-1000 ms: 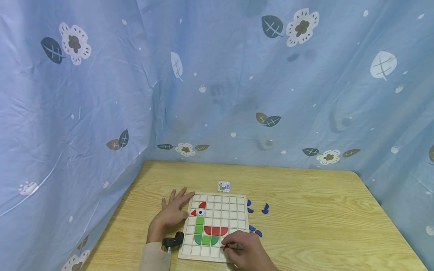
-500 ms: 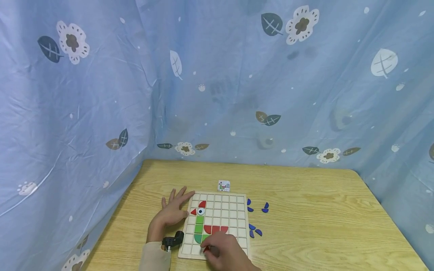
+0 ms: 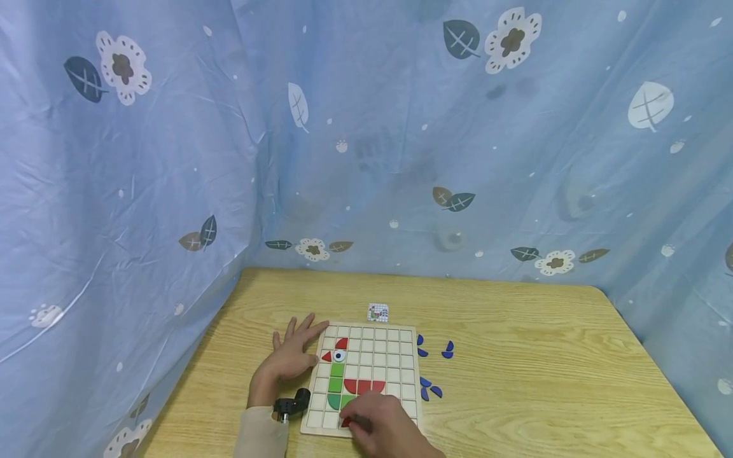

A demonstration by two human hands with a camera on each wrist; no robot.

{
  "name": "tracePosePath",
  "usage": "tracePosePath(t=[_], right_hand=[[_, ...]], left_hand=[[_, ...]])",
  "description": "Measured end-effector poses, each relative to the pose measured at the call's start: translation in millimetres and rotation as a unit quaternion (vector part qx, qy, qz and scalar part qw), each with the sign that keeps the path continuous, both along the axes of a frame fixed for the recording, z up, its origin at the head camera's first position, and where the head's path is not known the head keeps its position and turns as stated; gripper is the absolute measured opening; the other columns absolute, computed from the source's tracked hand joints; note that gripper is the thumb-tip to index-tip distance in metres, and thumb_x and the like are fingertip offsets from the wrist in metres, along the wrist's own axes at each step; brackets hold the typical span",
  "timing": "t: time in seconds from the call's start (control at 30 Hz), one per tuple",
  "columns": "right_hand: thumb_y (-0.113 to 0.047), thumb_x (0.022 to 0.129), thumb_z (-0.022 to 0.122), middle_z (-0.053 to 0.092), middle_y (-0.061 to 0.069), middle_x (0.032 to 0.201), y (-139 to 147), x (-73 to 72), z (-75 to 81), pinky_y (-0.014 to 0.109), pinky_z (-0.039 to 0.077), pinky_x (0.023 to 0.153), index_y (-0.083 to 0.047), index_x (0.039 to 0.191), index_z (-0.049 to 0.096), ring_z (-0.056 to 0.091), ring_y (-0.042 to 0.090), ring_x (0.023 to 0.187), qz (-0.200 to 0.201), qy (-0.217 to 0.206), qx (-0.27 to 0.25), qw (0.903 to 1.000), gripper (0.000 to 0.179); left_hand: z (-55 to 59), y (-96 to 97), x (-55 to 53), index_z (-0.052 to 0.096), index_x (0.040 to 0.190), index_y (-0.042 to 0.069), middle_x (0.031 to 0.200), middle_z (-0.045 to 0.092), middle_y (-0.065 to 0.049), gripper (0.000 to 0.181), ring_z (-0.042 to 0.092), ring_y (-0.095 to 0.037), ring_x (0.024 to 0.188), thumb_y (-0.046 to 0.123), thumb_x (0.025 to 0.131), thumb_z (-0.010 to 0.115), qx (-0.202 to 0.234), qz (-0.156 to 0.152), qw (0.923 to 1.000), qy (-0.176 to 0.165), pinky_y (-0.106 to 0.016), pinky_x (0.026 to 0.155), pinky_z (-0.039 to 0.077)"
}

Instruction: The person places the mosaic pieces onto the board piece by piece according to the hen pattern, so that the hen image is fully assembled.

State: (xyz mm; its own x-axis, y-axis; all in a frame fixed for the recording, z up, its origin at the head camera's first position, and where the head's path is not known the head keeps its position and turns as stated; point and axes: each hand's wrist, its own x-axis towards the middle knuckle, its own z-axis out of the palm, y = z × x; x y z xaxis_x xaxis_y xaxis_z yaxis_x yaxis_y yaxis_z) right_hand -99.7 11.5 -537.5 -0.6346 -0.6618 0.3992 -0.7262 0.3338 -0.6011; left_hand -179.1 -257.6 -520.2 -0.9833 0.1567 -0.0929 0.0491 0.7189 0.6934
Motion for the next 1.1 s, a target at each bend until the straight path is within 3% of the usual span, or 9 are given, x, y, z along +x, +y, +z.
tracePosePath(t=[0.3,1.1], right_hand=[[0.002,0.091,0.081,0.08,-0.014,0.098,-6.1,-3.9,0.6,0.009,0.054,0.088,-0.019,0.105,0.084,0.068,-0.007,0.09,0.01,0.03,0.017,0.9994,0.025],[0.001,0.09,0.082,0.08,-0.014,0.098,-10.8,-5.5,5.0,0.007,0.054,0.087,-0.019,0.102,0.084,0.068,-0.008,0.093,0.03,0.025,0.043,0.9983,0.023]], left_hand=[[1.3,-0.1,0.2,0.055,0.162,0.016,0.181,0.023,-0.022,0.081,-0.004,-0.055,0.168,-0.001,0.085,0.069,0.006,-0.002,1.0,-0.003,-0.082,0.122,-0.018],[0.3,-0.5,0.8,0.055,0.162,0.015,0.181,0.024,-0.023,0.08,-0.005,-0.056,0.167,-0.002,0.085,0.068,0.022,-0.004,0.9997,-0.003,-0.082,0.122,-0.02]])
